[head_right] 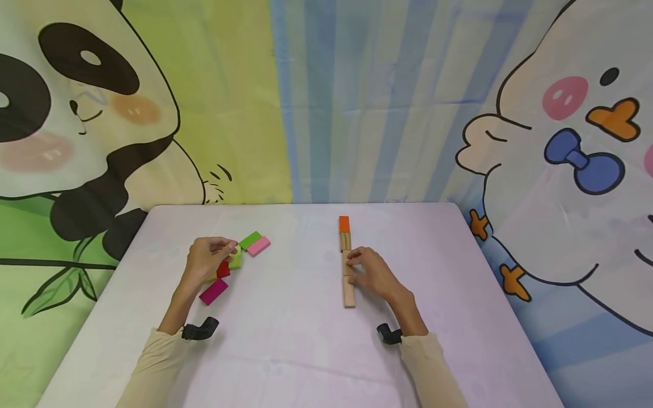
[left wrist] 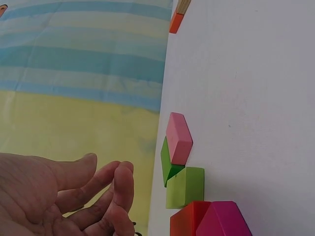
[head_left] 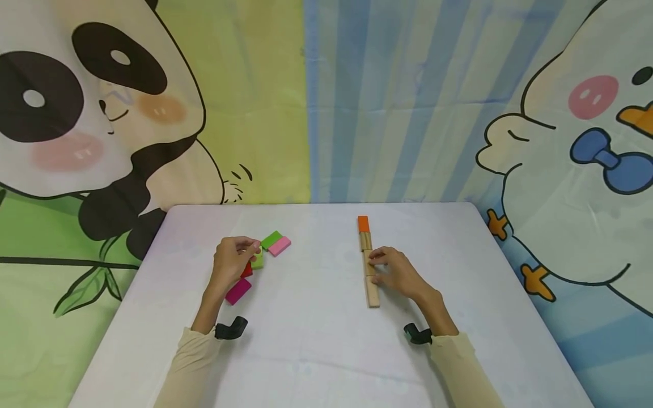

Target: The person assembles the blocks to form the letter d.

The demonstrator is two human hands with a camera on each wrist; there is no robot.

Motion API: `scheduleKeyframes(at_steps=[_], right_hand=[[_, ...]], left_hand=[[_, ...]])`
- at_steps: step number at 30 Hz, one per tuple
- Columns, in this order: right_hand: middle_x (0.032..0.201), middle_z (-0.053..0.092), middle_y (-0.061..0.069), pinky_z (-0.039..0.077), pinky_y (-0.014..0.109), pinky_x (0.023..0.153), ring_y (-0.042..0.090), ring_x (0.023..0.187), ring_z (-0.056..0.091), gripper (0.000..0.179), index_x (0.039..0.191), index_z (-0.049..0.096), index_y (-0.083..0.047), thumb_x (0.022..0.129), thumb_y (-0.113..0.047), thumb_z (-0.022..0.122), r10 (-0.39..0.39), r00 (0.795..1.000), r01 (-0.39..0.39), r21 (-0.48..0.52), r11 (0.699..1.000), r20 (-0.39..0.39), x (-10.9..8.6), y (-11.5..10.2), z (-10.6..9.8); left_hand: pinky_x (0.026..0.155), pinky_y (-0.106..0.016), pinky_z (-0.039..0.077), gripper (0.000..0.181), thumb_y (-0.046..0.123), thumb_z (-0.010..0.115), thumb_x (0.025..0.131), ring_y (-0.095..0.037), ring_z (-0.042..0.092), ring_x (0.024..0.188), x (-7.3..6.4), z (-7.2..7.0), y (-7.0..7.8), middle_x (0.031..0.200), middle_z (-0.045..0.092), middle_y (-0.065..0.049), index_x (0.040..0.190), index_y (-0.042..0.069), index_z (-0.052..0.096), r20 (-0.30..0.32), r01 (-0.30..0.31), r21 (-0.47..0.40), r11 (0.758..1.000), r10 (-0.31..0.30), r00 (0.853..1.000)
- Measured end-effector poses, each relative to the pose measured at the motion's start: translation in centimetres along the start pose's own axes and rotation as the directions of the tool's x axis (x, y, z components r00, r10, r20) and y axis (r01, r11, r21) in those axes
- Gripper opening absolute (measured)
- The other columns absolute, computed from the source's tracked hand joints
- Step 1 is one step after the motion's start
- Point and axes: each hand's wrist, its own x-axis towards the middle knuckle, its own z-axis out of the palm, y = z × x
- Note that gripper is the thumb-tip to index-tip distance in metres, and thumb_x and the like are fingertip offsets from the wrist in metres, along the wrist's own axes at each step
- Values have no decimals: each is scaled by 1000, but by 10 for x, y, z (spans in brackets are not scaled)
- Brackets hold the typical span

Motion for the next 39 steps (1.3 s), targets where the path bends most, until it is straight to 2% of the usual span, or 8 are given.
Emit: scheduleKeyframes(at_steps=[7,13,19,25,29,32,34,39], right_hand=[[138,70,19,48,60,117,41,135,63,48,131,73,11,87,1,89,-7,1000,7,29,1000,-6,3,-2,2],[136,71,21,50,59,115,43,133,65,45,127,74,12,86,2,89,-52,999,52,38,998,0,6,-1,2],[136,72,20,51,58,115,43,133,66,46,128,74,12,85,3,90,-55,999,55,43,998,-1,9,2,3],[135,72,21,50,60,115,43,132,65,45,127,75,12,85,4,90,-63,998,63,2,998,6,11,-1,2],[136,71,21,52,60,106,41,122,65,46,127,77,8,83,1,92,-70,998,70,-64,995,5,12,-3,0],[142,67,22,51,60,107,40,126,60,50,128,78,3,81,-3,95,-68,998,69,-105,992,9,13,-5,-2],[148,64,22,48,62,114,42,136,56,53,129,77,1,80,-5,96,-68,998,69,-132,989,15,13,-5,-4],[156,59,24,44,65,119,45,148,51,55,129,78,-1,79,-9,98,-59,998,63,-134,989,32,13,-6,-10]], left_hand=[[69,-19,54,31,23,71,108,-40,80,92,-1,-5,-5,108,81,-26,121,-4,78,-14,10,8,1000,-10,1000],[69,-20,51,32,24,70,108,-37,80,90,-1,-7,-9,107,82,-26,121,-4,78,-19,9,26,1000,-8,1000],[66,-19,50,31,23,71,108,-36,80,90,-2,-7,-13,106,82,-25,120,-5,78,-23,16,33,999,-15,1000],[66,-17,50,32,23,70,108,-36,78,95,-3,-11,-16,108,82,-26,122,-5,77,-24,35,30,999,-35,999],[73,-20,50,32,24,69,109,-34,75,100,-3,-14,-16,107,82,-23,122,-3,78,-38,37,57,998,-35,999],[82,-25,51,32,26,69,109,-35,74,104,-4,-15,-16,108,82,-21,123,0,79,-50,44,78,996,-40,998],[85,-28,51,32,27,69,109,-36,73,106,-5,-15,-16,109,82,-21,123,0,80,-52,52,84,995,-47,998],[86,-28,52,33,27,68,110,-37,75,108,-7,-16,-15,111,83,-21,124,0,79,-51,64,73,995,-60,997]])
